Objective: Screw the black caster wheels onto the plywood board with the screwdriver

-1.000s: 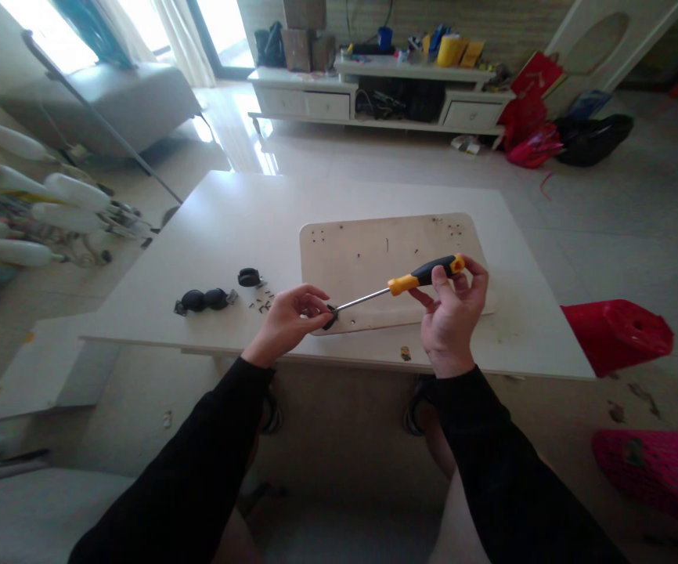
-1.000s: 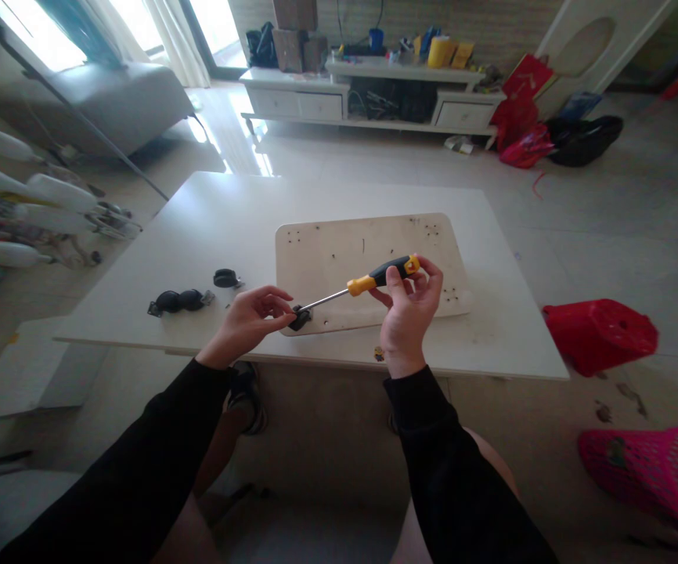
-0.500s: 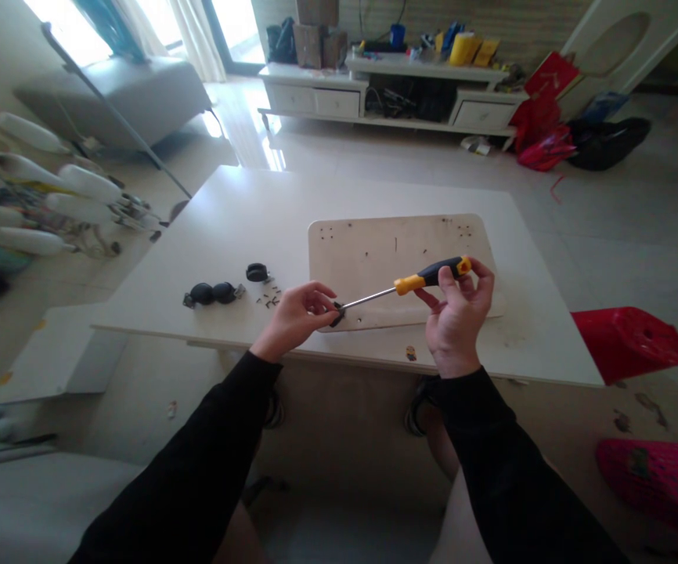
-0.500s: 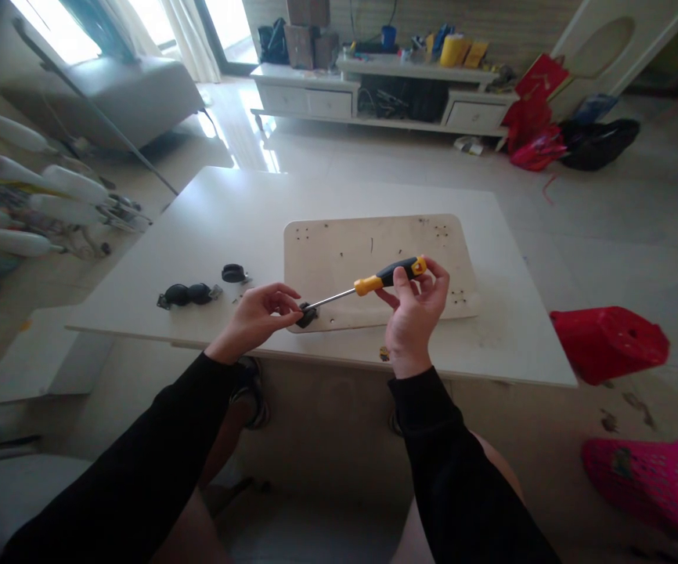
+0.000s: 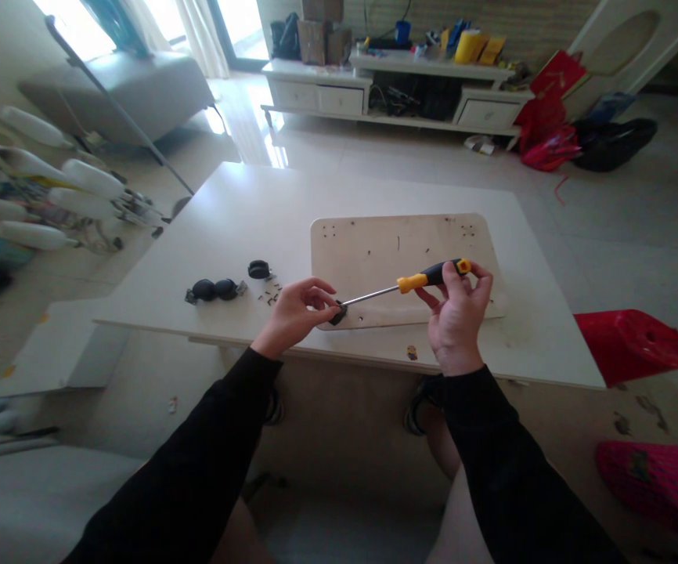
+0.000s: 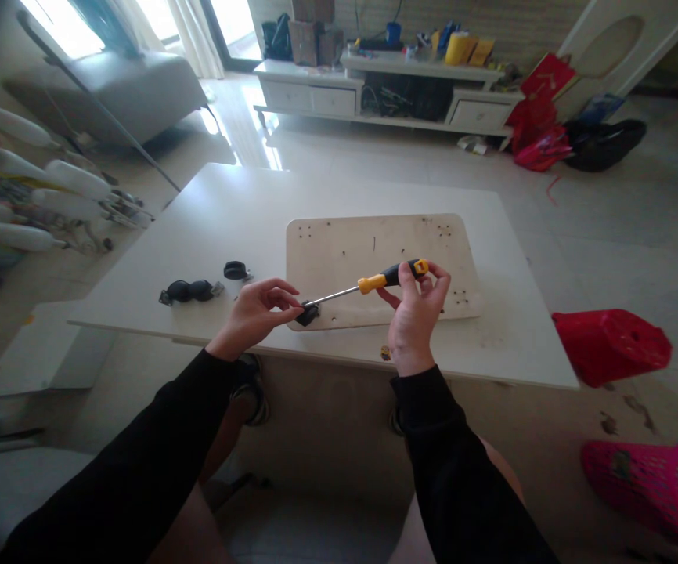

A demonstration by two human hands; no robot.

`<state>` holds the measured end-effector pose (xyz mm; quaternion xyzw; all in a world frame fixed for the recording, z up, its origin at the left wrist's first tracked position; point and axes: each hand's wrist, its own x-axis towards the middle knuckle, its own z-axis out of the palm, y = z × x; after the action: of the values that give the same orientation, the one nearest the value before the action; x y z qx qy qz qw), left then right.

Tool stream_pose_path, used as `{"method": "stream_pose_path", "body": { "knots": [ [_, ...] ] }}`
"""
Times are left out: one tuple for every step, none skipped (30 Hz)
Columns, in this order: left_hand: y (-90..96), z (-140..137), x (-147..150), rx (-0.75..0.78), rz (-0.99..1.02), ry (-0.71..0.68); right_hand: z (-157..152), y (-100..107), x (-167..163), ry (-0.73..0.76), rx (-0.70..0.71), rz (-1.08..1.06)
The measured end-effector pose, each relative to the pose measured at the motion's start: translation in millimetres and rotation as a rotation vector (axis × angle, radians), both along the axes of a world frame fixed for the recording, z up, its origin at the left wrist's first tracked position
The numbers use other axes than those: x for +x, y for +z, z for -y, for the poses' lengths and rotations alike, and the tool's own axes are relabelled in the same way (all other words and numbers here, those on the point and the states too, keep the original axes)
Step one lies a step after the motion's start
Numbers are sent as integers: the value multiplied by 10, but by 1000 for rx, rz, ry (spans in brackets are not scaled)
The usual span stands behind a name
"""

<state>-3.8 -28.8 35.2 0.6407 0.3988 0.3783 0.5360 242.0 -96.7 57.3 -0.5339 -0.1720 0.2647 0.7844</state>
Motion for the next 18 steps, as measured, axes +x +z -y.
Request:
{"method": "stream_pose_path", "body": {
  "knots": [
    [-9, -4, 0, 7, 0, 12, 0, 1, 0, 16, -3, -7],
    [-17, -7, 0, 15, 0, 24, 0, 2, -2, 32, -4, -14],
    [-23, -10, 1, 23, -2, 33, 1, 4, -5, 43, -4, -19],
    [-25, -13, 1, 29, -4, 36, 3, 6, -9, 49, -2, -19],
    [-24, -16, -1, 32, -5, 34, 5, 7, -12, 45, 1, -16],
    [-20, -21, -4, 32, -4, 29, 6, 8, -13, 34, 3, -8],
    [-14, -26, -10, 29, -4, 23, 8, 9, -12, 20, 5, 3],
    [-7, -33, -19, 24, -4, 18, 10, 10, -9, 6, 7, 18],
    [-3, -39, -31, 18, -8, 18, 13, 12, -4, -8, 10, 35],
    [-3, -44, -43, 14, -16, 24, 16, 17, 1, -21, 15, 53],
    [-7, -46, -54, 11, -33, 30, 20, 25, 6, -34, 23, 73],
    [-18, -45, -62, 10, -59, 36, 25, 36, 8, -48, 37, 95],
    [-35, -38, -64, 13, -93, 43, 31, 51, 7, -63, 54, 120],
    [-57, -27, -61, 22, -134, 47, 39, 68, 0, -74, 72, 149],
    [-83, -12, -51, 39, -182, 49, 48, 87, -12, -77, 88, 182],
    [-112, 6, -35, 65, -234, 50, 58, 104, -29, -72, 99, 220],
    [-140, 24, -15, 99, -283, 50, 70, 119, -51, -60, 105, 263],
    [-166, 39, 7, 135, -329, 50, 83, 129, -76, -45, 108, 311]
  ]
}}
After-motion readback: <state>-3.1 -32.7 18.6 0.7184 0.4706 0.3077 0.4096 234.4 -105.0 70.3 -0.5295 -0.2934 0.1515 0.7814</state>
